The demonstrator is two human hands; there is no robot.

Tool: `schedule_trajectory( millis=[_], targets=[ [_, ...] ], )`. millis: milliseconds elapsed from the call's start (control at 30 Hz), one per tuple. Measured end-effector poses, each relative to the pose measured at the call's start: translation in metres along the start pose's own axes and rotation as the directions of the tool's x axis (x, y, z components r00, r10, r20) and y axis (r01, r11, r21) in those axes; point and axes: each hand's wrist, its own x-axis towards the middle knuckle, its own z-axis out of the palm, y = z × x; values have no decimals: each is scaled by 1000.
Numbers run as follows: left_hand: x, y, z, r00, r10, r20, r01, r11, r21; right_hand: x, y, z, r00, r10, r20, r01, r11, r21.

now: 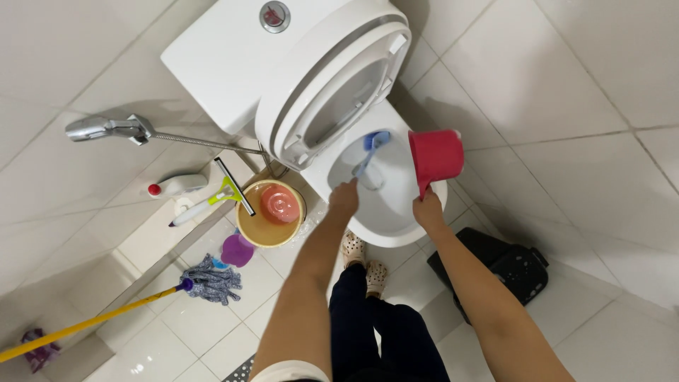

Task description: The recorder is cleaning a bathroom sink and a toilet bowl using a brush and water from a dipper.

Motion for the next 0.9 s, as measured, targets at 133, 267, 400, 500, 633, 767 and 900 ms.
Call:
schedule_trajectory(
  millis=[133, 267, 400, 500, 633, 767, 900],
  targets=[
    [-12, -61, 46, 982, 49, -185, -45, 999, 22, -20, 27, 14, 988, -155, -19, 154, 987, -36],
    [-42, -54, 73, 994, 53, 99, -54, 998, 10, -63, 2, -5, 900, 243, 363, -286, 956, 68],
    [-83, -46, 99, 996, -70, 54, 81, 967, -242, -88, 33, -8, 874, 263, 408, -329, 939, 98],
    [-95, -70, 138, 988, -60, -145, 30, 979, -201, -113, 33, -23, 873, 299, 385, -387, 905, 176],
    [-190, -57, 88, 995, -100, -32, 81, 928, -365, -134, 42, -43, 864, 350, 362, -405, 910, 87],
    [-282, -55, 83, 980, -195, -49, 131, 803, -581, -155, 59, -54, 884, 245, 398, -354, 907, 227],
    [-364, -63, 82, 939, -266, -220, 55, 745, -665, -187, 40, -51, 884, 176, 433, -303, 921, 246]
  ],
)
